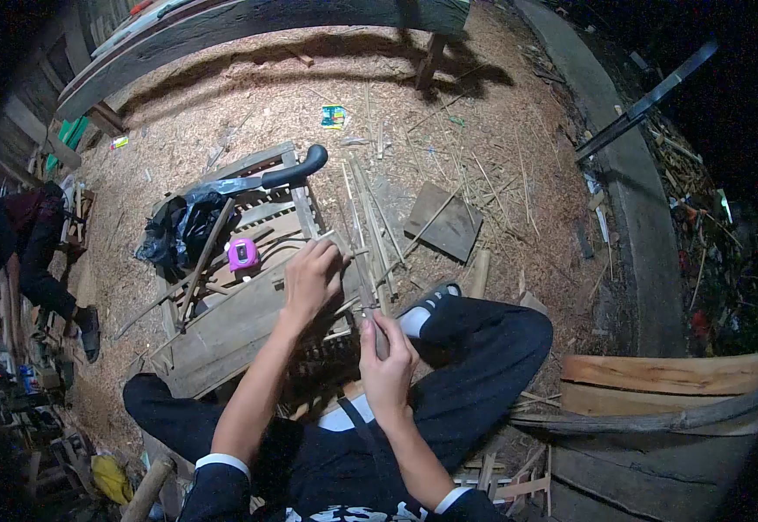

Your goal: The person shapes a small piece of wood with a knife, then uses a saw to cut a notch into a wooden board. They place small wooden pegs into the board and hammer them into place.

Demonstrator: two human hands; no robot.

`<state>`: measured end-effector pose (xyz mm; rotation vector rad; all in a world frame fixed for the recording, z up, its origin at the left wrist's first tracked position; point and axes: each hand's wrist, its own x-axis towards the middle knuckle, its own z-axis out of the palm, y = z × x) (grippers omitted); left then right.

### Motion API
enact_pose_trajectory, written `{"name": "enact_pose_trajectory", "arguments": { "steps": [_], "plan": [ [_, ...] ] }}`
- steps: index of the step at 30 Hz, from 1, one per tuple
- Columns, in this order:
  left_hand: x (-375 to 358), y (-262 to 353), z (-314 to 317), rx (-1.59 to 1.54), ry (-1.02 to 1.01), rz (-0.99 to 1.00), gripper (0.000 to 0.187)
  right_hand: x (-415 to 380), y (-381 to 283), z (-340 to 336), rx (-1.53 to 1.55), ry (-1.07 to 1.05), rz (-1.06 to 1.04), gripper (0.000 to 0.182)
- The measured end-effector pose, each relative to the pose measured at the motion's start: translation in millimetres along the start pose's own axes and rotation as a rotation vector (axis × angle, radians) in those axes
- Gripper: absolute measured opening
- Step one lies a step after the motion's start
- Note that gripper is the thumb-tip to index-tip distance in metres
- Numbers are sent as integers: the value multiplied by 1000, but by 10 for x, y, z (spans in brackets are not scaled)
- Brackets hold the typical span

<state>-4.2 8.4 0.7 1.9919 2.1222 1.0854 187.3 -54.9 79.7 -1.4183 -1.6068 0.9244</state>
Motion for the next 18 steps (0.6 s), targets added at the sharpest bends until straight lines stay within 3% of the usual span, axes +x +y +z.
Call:
{"name": "enact_pose_trajectory", "arguments": {
  "steps": [4,8,13,15,18],
  "plan": [
    [16,23,-2,-24,71,6,19,-183,-100,-324,-36,-27,28,22],
    [6,31,-2,-48,59,-6,19,-54,-57,-133,-44,-26,22,24],
    [30,20,-6,-32,49,-35,18,-212,-29,-352,-65,-46,-16,26],
    [3,36,-2,-51,83,1,17,-152,-16,-207,-2,-31,67,25],
    [-3,44,-5,-35,54,-21,16,132,-94,23,40,-52,-4,22]
  ]
}}
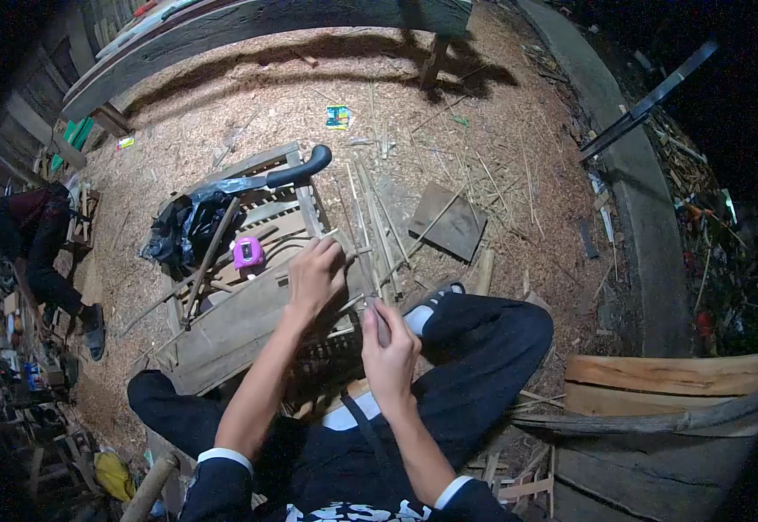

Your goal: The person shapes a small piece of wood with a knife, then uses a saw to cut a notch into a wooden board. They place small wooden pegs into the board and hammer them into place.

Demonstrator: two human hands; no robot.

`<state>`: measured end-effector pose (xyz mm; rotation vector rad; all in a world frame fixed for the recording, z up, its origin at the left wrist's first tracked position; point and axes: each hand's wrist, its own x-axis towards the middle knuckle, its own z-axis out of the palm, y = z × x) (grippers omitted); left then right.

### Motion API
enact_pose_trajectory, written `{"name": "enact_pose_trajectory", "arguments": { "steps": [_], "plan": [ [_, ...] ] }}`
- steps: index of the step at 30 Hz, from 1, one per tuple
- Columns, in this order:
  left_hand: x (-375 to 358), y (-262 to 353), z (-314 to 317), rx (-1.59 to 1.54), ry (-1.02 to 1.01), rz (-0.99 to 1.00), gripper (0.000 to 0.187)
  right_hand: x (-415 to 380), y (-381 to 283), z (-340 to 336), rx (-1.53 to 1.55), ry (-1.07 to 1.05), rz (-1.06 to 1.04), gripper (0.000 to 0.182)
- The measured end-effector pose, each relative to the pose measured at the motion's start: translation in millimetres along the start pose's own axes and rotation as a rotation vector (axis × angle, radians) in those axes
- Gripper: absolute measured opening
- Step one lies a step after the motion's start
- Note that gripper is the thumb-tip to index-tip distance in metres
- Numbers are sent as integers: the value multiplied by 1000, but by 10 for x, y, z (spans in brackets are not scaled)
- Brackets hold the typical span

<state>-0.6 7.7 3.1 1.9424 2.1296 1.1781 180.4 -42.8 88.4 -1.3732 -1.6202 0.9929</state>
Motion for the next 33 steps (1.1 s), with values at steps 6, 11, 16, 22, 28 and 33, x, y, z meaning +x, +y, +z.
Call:
{"name": "enact_pose_trajectory", "arguments": {
  "steps": [6,11,16,22,28,33],
  "plan": [
    [-2,-14,9,18,-4,2,17,-169,63,-102,-79,22,-17,21],
    [33,-15,3,23,-10,-26,16,-281,19,-293,-60,3,5,22],
    [28,-45,33,40,-1,-64,18,-89,117,28,-67,40,-53,20],
    [0,-26,33,20,-9,-21,16,-112,86,-185,-48,-5,20,24],
    [24,-9,-11,29,15,-1,16,-212,147,-200,-26,1,-4,23],
    [15,-9,3,57,-19,-12,14,21,83,38,-23,11,1,24]
  ]
}}
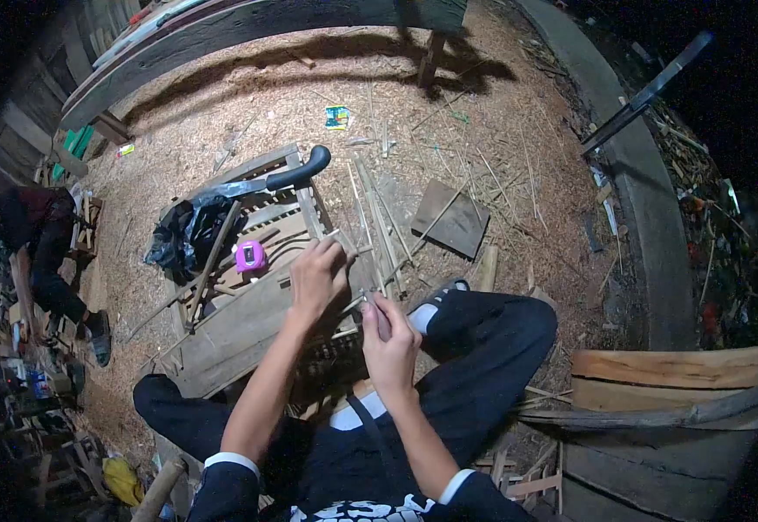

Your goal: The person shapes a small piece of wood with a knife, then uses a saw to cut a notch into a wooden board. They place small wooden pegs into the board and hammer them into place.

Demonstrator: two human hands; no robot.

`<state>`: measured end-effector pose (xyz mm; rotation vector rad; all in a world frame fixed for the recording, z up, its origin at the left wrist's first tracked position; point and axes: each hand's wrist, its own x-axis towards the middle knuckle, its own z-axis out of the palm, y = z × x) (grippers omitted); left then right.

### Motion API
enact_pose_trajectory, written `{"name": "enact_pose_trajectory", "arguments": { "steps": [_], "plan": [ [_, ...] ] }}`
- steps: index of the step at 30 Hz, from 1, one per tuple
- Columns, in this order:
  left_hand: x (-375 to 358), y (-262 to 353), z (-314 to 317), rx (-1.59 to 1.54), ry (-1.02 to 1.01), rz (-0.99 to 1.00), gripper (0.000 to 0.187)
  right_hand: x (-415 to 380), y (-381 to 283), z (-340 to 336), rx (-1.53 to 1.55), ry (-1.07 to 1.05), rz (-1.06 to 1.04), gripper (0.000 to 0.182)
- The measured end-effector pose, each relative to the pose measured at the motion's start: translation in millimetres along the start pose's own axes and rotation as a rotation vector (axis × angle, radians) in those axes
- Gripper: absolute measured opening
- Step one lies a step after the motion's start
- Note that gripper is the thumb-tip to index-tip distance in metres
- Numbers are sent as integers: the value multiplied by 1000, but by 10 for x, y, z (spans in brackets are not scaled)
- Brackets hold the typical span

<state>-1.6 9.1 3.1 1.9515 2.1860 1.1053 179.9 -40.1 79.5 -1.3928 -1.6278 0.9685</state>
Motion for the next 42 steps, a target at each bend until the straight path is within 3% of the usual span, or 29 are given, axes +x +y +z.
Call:
{"name": "enact_pose_trajectory", "arguments": {
  "steps": [3,6,13,15,18,20,24,26,30,31,33,36,37,38,42],
  "plan": [
    [29,7,2,-7,29,7,16,-218,-21,-238,-8,4,-42,25],
    [-29,-14,14,-16,31,16,18,14,-47,-14,-24,-17,34,24],
    [-19,-4,16,-64,87,22,21,-79,3,-122,-50,-15,-21,25],
    [-25,-20,28,-68,49,9,21,139,39,96,-28,-17,-34,25],
    [-39,43,-28,-58,-11,-22,20,-46,50,-85,-51,-7,-40,24],
    [-38,60,-32,-51,30,96,17,-17,56,-88,-15,9,-62,24],
    [-37,47,27,-37,18,55,18,69,-83,-61,-40,5,-27,25],
    [-48,28,6,-33,43,72,19,-64,-53,-63,45,37,90,24],
    [-132,42,-153,-104,177,83,19,-272,116,96,26,139,-151,22],
    [-189,50,-245,-111,195,7,19,-291,140,131,1,139,-226,22],
    [-273,-92,-489,-72,178,-51,25,-350,50,183,-4,69,-241,22],
    [-481,-424,-878,12,217,-174,20,-482,-81,390,76,-37,-281,24],
    [-512,-507,-1083,105,288,-112,19,-508,-151,485,94,-45,-299,24],
    [-587,-540,-1277,136,234,-205,17,-521,-216,590,114,-54,-316,23],
    [-989,-741,-1799,136,246,-243,15,-348,-304,993,29,-121,-492,25]
  ]
}}
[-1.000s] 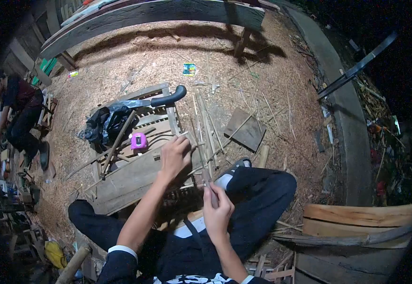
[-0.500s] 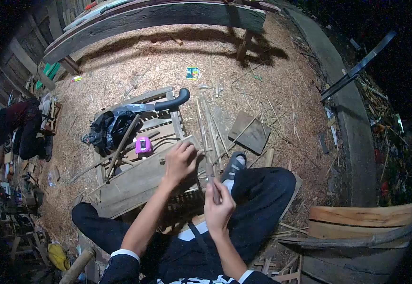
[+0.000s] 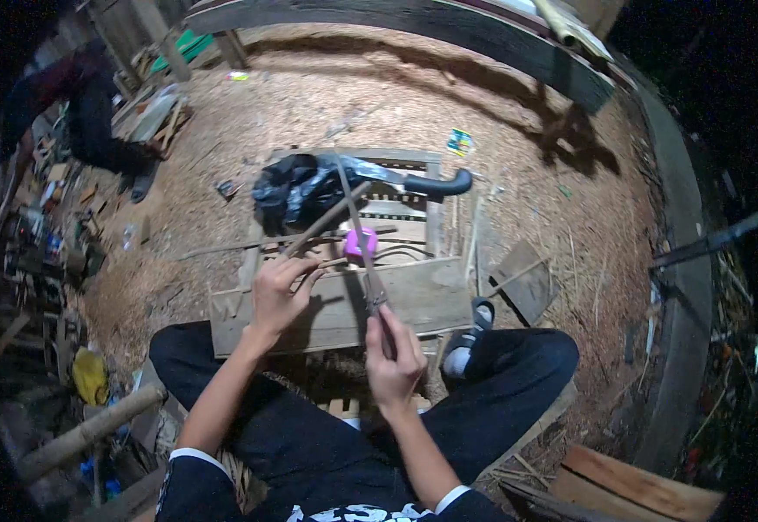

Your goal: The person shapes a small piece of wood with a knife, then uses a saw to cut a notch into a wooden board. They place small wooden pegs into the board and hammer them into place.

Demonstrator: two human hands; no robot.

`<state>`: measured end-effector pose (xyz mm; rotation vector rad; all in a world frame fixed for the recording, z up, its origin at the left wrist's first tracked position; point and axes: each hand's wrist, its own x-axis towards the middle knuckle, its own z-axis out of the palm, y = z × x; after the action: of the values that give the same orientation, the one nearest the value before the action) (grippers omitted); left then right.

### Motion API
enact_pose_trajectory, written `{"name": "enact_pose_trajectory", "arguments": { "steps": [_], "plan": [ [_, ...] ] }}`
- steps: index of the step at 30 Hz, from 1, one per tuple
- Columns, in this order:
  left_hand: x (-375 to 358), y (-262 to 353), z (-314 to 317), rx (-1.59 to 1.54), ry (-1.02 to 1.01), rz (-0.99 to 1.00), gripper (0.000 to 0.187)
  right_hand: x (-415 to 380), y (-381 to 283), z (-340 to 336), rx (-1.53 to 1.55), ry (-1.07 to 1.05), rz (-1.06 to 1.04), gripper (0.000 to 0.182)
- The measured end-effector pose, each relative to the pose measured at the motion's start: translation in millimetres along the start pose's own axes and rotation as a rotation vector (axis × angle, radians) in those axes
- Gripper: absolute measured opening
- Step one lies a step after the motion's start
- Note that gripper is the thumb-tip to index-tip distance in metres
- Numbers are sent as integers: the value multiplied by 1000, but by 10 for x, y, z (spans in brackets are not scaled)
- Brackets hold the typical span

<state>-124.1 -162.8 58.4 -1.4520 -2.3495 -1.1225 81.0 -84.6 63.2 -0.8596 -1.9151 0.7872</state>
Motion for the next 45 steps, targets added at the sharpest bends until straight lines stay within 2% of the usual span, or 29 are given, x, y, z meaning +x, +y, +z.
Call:
{"name": "enact_pose_trajectory", "arguments": {
  "steps": [2,5,8,10,12,14,16,18,21,22,24,25,26,28,33,38,45],
  "plan": [
    [-177,-197,-166,-8,39,-22,14,92,92,170,-3,-43,-122,26],
    [-450,-363,-323,-91,-9,-376,19,169,211,314,-103,-148,-253,28],
    [-646,-468,-302,-282,72,-466,21,217,268,459,-207,-181,-366,29],
    [-628,-360,-437,-355,52,-560,20,217,277,512,-265,-202,-438,29],
    [-636,-334,-503,-310,121,-377,18,182,257,541,-414,-290,-433,30],
    [-658,-345,-531,-289,185,-321,19,148,266,555,-456,-325,-439,32],
    [-641,-344,-572,-112,257,-78,20,152,233,530,-568,-447,-493,32],
    [-650,-319,-632,-7,257,-25,22,221,162,507,-565,-437,-555,32],
    [-663,-308,-622,53,258,76,25,359,-14,438,-425,-399,-526,33],
    [-671,-298,-606,49,258,79,25,416,-64,432,-429,-397,-526,33],
    [-658,-270,-595,73,213,102,26,532,-139,475,-189,-449,-556,36],
    [-649,-257,-581,72,210,109,26,591,-145,542,-101,-423,-670,39],
    [-637,-255,-562,85,206,139,26,649,-155,589,-100,-415,-667,39],
    [-611,-257,-529,104,198,174,27,742,-166,664,-28,-481,-848,38],
    [-554,-257,-473,125,99,204,29,719,83,744,11,-547,-828,32],
    [-496,-224,-334,100,21,209,24,733,183,628,-105,-583,-857,30],
    [-361,-205,-389,62,-33,258,25,773,263,628,-122,-548,-865,28]
  ]
}}
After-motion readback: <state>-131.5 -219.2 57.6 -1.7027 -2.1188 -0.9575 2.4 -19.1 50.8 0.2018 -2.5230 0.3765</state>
